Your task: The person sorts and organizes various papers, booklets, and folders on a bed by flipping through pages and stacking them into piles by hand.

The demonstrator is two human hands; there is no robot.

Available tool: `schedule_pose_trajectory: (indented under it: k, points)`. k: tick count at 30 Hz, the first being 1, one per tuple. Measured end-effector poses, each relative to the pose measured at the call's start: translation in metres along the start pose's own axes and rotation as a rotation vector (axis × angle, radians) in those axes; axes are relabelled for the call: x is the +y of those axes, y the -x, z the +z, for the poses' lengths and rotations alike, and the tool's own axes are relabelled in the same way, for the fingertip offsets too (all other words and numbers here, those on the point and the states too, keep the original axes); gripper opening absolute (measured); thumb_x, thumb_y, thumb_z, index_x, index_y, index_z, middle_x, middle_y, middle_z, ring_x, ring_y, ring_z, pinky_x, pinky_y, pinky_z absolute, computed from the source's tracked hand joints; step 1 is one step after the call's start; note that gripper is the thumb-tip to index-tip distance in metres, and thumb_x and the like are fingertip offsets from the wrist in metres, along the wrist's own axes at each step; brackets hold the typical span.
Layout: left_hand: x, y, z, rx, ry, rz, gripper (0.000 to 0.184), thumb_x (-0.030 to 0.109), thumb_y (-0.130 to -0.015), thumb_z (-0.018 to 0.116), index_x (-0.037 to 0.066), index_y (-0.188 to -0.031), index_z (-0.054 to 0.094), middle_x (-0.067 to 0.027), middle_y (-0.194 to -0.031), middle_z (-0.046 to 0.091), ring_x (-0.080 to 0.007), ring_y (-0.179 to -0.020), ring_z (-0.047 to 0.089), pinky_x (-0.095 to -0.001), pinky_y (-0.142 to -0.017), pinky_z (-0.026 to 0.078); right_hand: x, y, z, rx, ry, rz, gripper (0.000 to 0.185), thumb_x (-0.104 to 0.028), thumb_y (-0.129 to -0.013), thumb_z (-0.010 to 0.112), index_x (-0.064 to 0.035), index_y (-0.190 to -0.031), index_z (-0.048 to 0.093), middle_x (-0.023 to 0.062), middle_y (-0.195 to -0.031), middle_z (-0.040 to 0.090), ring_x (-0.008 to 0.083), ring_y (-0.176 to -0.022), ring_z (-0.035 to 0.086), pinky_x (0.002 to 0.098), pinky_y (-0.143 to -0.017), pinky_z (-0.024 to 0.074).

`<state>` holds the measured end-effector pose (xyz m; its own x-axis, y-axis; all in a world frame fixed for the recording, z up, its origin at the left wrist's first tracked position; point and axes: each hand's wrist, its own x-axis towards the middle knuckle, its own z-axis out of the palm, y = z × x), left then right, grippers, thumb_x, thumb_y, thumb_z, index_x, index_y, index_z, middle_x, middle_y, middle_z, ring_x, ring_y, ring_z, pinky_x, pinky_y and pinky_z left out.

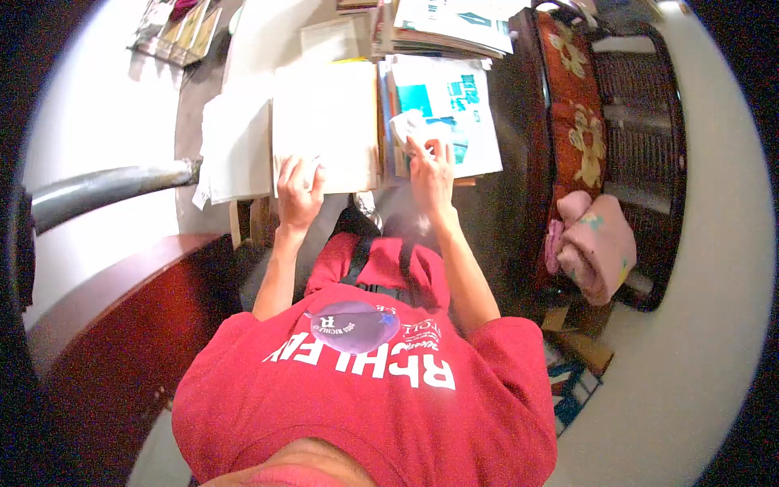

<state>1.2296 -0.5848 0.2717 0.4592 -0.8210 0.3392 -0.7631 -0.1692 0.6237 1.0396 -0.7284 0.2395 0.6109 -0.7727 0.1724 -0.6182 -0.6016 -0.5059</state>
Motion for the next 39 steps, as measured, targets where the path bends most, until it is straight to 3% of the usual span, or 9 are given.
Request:
schedule_pose_trajectory:
  k: [2, 4, 5, 12, 15, 27, 29, 36, 39]
  points:
    - [0.016, -0.008, 0.019, -0.023, 0.029, 0.097, 0.015, 0.015, -0.079, 0.053, 0.001, -0.081, 0.057, -0.0142, -0.073, 0.057, -0.0313, -0.073, 0.055, -0.0389, -0.065, 0.043, 0.011, 0.010, -0.003, 0.033, 0.115, -0.052, 0.041, -0.007, -0.071, 0.059, -0.0135, -0.112, 0.054, 0.0111, -0.098, 0.048, 0.0288, -0.091, 0.044, 0.0395, -0.082, 0.0377]
    - [0.041, -0.011, 0.037, -0.301, 0.164, -0.097, 0.016, 0.015, -0.081, 0.052, 0.000, -0.078, 0.057, -0.0128, -0.067, 0.058, -0.0307, -0.063, 0.057, -0.0381, -0.058, 0.044, 0.012, 0.025, -0.020, 0.077, 0.106, -0.018, 0.039, -0.013, -0.072, 0.060, -0.0126, -0.111, 0.054, 0.0124, -0.109, 0.048, 0.0299, -0.097, 0.043, 0.0402, -0.084, 0.0372]
    - [0.056, -0.013, 0.051, -0.195, 0.377, 0.033, 0.015, 0.014, -0.082, 0.050, 0.000, -0.080, 0.057, -0.0125, -0.063, 0.058, -0.0321, -0.057, 0.056, -0.0383, -0.051, 0.043, 0.012, 0.036, -0.032, 0.099, 0.036, 0.040, 0.039, -0.011, -0.072, 0.060, -0.0111, -0.110, 0.054, 0.0124, -0.106, 0.049, 0.0297, -0.097, 0.044, 0.0393, -0.085, 0.0371]
    - [0.163, 0.024, 0.135, -0.594, 0.450, 0.448, 0.035, 0.001, -0.075, 0.050, 0.002, -0.110, 0.046, -0.0174, -0.102, 0.051, -0.0330, -0.094, 0.050, -0.0370, -0.082, 0.041, 0.059, 0.154, -0.077, 0.426, -0.450, 0.474, 0.025, -0.010, -0.082, 0.054, -0.0024, -0.106, 0.054, 0.0093, -0.085, 0.061, 0.0143, -0.075, 0.059, 0.0246, -0.068, 0.0469]
    - [0.226, 0.064, 0.160, -0.723, 0.527, 0.564, 0.033, 0.003, -0.076, 0.053, 0.002, -0.109, 0.049, -0.0169, -0.104, 0.053, -0.0322, -0.098, 0.050, -0.0357, -0.083, 0.041, 0.083, 0.216, -0.085, 0.706, -1.159, 0.669, 0.024, -0.014, -0.089, 0.042, -0.0016, -0.106, 0.054, 0.0059, -0.090, 0.060, 0.0121, -0.079, 0.057, 0.0255, -0.071, 0.0475]
    - [0.410, 0.255, 0.244, -1.289, 0.775, 0.865, 0.025, 0.007, -0.078, 0.053, 0.001, -0.102, 0.053, -0.0179, -0.098, 0.056, -0.0319, -0.091, 0.055, -0.0331, -0.073, 0.045, 0.108, 0.459, -0.127, 1.366, -0.938, 0.955, 0.019, -0.014, -0.089, 0.046, -0.0018, -0.100, 0.054, 0.0016, -0.085, 0.058, 0.0076, -0.072, 0.054, 0.0214, -0.062, 0.0449]
    - [0.427, 0.283, 0.257, -1.406, 0.704, 0.904, 0.025, 0.012, -0.083, 0.053, 0.002, -0.105, 0.054, -0.0165, -0.100, 0.057, -0.0245, -0.090, 0.058, -0.0317, -0.069, 0.047, 0.112, 0.489, -0.126, 1.446, -0.904, 1.031, 0.019, -0.014, -0.089, 0.045, -0.0016, -0.099, 0.054, 0.0027, -0.081, 0.059, 0.0079, -0.069, 0.055, 0.0210, -0.061, 0.0445]
    - [0.501, 0.372, 0.299, -1.693, 0.224, 1.146, 0.018, 0.007, -0.079, 0.052, 0.000, -0.095, 0.055, -0.0174, -0.095, 0.058, -0.0301, -0.083, 0.057, -0.0357, -0.068, 0.046, 0.140, 0.583, -0.139, 1.726, -0.832, 1.218, 0.020, -0.015, -0.089, 0.045, -0.0010, -0.100, 0.053, 0.0053, -0.080, 0.061, 0.0111, -0.069, 0.058, 0.0224, -0.062, 0.0459]
    - [0.526, 0.429, 0.330, -1.700, 0.880, 0.999, 0.016, 0.009, -0.081, 0.049, -0.002, -0.089, 0.057, -0.0195, -0.083, 0.060, -0.0328, -0.078, 0.059, -0.0349, -0.068, 0.046, 0.171, 0.629, -0.150, 1.838, -0.957, 1.223, 0.022, -0.016, -0.089, 0.043, -0.0010, -0.101, 0.053, 0.0067, -0.083, 0.060, 0.0134, -0.071, 0.059, 0.0254, -0.064, 0.0475]
